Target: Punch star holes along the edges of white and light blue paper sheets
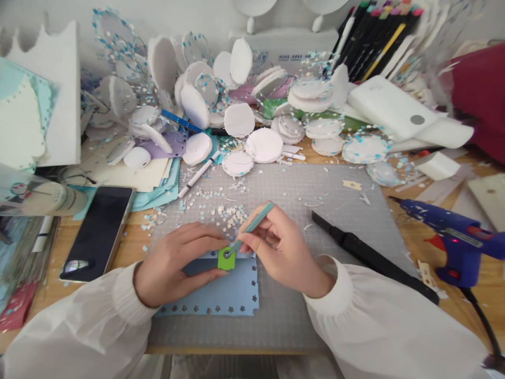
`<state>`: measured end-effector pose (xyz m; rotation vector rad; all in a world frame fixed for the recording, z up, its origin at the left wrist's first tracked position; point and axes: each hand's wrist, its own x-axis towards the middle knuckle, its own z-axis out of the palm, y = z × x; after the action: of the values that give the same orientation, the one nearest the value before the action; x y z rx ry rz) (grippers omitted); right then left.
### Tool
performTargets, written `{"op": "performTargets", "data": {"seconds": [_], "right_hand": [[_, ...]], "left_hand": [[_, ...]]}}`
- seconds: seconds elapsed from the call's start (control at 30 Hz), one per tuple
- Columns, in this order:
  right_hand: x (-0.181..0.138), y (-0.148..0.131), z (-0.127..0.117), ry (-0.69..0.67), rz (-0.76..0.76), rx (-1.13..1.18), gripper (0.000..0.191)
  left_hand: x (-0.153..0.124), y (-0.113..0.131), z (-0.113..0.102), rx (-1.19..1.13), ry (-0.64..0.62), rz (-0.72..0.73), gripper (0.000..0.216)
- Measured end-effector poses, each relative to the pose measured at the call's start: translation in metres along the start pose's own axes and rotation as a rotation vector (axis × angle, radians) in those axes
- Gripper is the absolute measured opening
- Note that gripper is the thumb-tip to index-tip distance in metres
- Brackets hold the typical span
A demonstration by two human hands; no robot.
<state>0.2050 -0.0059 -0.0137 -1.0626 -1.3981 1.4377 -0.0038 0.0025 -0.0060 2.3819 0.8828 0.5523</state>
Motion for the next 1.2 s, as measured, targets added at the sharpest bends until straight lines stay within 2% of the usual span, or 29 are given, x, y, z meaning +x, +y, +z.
{"op": "performTargets", "data": {"seconds": [0.4,0.6,0.83,0.93,1.03,1.13,1.2], "right_hand": [[0.005,0.008,-0.002,0.007,0.116,0.234,0.016],[0.007,0.009,-0.008,0.217,-0.034,0.121,0.017],[0.008,0.001,-0.009,0.214,-0.073,0.115,0.018],[0.006,-0.002,-0.016,0.249,-0.173,-0.127,0.012],[0.005,-0.002,-0.028,0.302,-0.258,-0.625,0.009],[0.009,0.001,-0.038,0.37,-0.225,-1.039,0.012],[0.011,0.002,-0.042,0.416,-0.235,-1.156,0.018]], "left_hand": [[0.0,-0.002,0.0,0.003,-0.008,0.033,0.027],[0.0,-0.002,0.0,0.004,-0.017,0.018,0.027],[0.0,-0.002,-0.001,0.004,-0.016,0.026,0.027],[-0.001,-0.002,0.0,0.017,-0.005,0.03,0.028],[-0.001,-0.002,0.0,0.045,0.006,0.028,0.028],[-0.001,0.001,-0.001,0.068,0.03,0.02,0.028],[0.0,0.004,-0.003,0.069,0.062,0.014,0.029]]}}
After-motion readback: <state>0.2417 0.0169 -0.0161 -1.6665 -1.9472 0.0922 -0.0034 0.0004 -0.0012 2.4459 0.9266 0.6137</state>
